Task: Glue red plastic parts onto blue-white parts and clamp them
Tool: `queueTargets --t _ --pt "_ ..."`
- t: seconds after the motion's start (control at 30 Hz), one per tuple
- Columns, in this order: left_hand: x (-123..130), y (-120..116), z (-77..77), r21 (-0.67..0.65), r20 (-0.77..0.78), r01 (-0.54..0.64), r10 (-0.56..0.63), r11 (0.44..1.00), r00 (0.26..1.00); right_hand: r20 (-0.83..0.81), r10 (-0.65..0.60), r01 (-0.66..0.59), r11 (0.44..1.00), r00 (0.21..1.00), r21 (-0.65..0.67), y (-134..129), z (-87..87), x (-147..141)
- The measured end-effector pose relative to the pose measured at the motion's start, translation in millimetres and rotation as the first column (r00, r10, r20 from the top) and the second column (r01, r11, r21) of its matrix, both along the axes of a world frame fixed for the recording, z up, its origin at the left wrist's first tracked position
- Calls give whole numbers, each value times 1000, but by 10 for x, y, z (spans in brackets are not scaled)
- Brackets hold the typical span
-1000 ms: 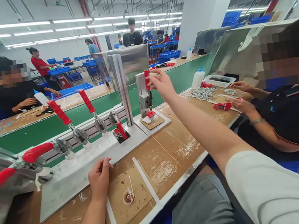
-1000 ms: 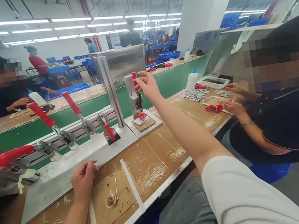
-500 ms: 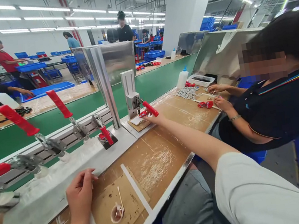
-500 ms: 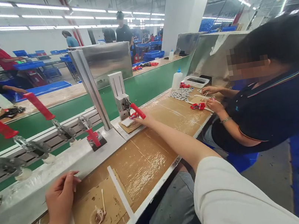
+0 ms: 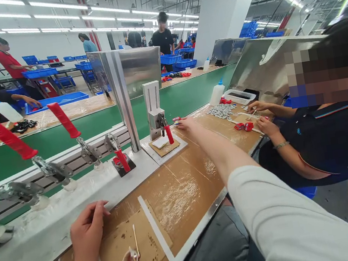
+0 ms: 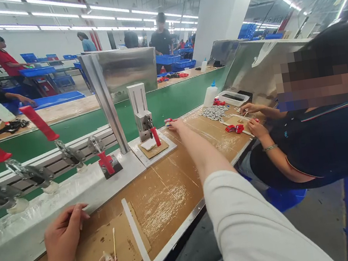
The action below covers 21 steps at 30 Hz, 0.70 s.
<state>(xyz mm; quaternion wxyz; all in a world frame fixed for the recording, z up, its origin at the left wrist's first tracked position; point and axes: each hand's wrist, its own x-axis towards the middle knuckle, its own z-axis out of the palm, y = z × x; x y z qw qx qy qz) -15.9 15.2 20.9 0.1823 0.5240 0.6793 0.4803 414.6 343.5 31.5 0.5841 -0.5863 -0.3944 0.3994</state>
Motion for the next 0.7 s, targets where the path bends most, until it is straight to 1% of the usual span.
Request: queueTargets --t 0.07,0.1,0.13,0.17,0.23,0.3,0.33,0.37,0.4,0.43,0.47,0.5,0.53,0.57,0.6,0.63,0.7 --pt "4 6 21 10 -22 -3 3 1000 1000 -11 -74 74 996 997 56 91 97 -98" --pt "4 9 31 16 -26 -3 4 1000 1000 -7 -109 109 989 994 96 81 153 -111" --pt "2 11 38 20 -28 -4 5 1000 1000 -8 -143 142 979 990 147 19 209 -104" --pt "1 11 41 23 -30 -4 5 1000 1000 -10 -180 178 963 984 203 -101 260 -89" --pt "-1 5 32 28 -41 20 -19 999 999 -15 -259 249 912 966 325 -498 336 -86" --pt "2 6 0 20 -54 75 -74 997 996 -40 -356 334 827 934 453 -1024 361 -191" --pt "4 15 -21 17 -62 103 -102 995 993 -50 -383 348 767 922 539 -1292 352 -303" --pt "8 31 -44 16 -74 125 -123 992 990 -40 -395 315 664 918 679 -1542 332 -457" --pt "13 56 -65 22 -96 137 -134 990 986 37 -312 178 631 949 755 -1760 304 -651" --pt "20 89 -82 37 -128 142 -136 989 982 189 -129 -54 674 974 737 -1938 271 -876" --pt "29 127 -93 52 -167 158 -147 986 975 341 97 -305 713 935 632 -2069 237 -1121" --pt "42 169 -98 64 -208 184 -167 981 964 427 278 -485 706 860 516 -2152 203 -1369" --pt "58 215 -97 65 -248 216 -194 974 949 471 406 -602 683 783 413 -2188 169 -1602" --pt "77 264 -91 42 -290 256 -233 966 928 487 479 -664 667 730 339 -2181 135 -1805" --pt "97 315 -84 -2 -340 304 -287 953 896 490 501 -679 667 714 307 -2139 101 -1969" --pt "117 370 -76 -54 -386 341 -335 938 860 486 493 -668 682 721 299 -2072 67 -2090" --pt "154 486 -66 -142 -441 370 -394 918 806 464 476 -637 713 747 293 -1917 8 -2214"
